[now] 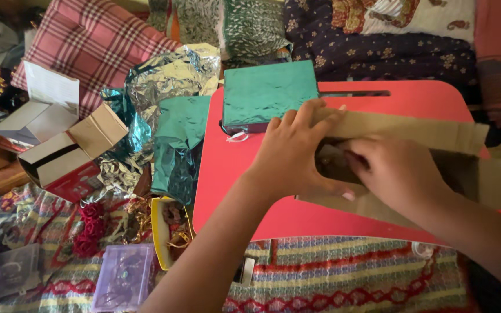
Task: The person wraps a rectangular box with green metallic paper on a red lap desk, folding edges and securing them with tape. They use scissors to trim excess paper and then place a small card into a cardboard box.
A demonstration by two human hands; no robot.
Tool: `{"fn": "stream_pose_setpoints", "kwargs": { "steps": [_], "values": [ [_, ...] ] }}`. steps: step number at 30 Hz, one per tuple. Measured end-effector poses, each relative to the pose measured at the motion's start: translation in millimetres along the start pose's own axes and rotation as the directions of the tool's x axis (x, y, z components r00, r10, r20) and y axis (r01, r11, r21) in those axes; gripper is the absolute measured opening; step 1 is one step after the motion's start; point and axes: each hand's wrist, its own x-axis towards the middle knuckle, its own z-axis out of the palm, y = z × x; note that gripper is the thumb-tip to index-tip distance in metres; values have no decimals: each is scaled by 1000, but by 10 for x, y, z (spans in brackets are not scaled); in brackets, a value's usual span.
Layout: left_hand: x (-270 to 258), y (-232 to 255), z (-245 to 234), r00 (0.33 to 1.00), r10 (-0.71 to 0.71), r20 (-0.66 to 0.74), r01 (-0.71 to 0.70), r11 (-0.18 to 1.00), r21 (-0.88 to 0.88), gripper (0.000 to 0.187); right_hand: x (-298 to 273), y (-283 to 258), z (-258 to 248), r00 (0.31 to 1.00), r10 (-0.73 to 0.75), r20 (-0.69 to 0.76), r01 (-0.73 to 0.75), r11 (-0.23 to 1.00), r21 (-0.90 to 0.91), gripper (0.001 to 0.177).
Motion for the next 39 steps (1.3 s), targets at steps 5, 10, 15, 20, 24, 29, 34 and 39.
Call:
{"fn": "stream_pose_setpoints", "kwargs": {
  "steps": [5, 10, 15, 20, 24, 29, 34, 39],
  "values": [
    [-32, 73, 65, 997, -75, -11, 75, 996, 45, 129, -43, 159, 91, 995, 99, -18, -82, 902, 423, 23],
    [-44, 107, 75, 994, -109, -6, 109, 993, 53, 129, -58, 314, 215, 841, 422, 340, -539, 582, 609, 26],
    [-7, 67, 43, 994, -87, 60, 83, 994, 71, 126, 41, 468, 268, 692, 462, 555, -715, 328, 618, 29],
    [-9, 35, 45, 999, -22, 28, 21, 999, 45, 127, 99, 485, 287, 701, 441, 560, -702, 293, 649, 26],
    [-4, -19, 71, 993, -61, 103, 57, 998, 41, 125, 111, 495, 306, 693, 434, 576, -716, 323, 618, 25],
    [8, -47, 19, 983, -50, 177, 60, 997, -53, 133, 153, 543, 332, 667, 446, 597, -740, 302, 601, 24],
    [17, -110, -55, 952, -31, 304, 74, 988, -133, 143, 202, 701, 549, 577, 431, 694, -815, 256, 519, 22],
    [-9, -102, -51, 968, -7, 250, 61, 976, -209, 144, 282, 896, 891, 537, 418, 733, -842, 210, 497, 29]
  ]
}}
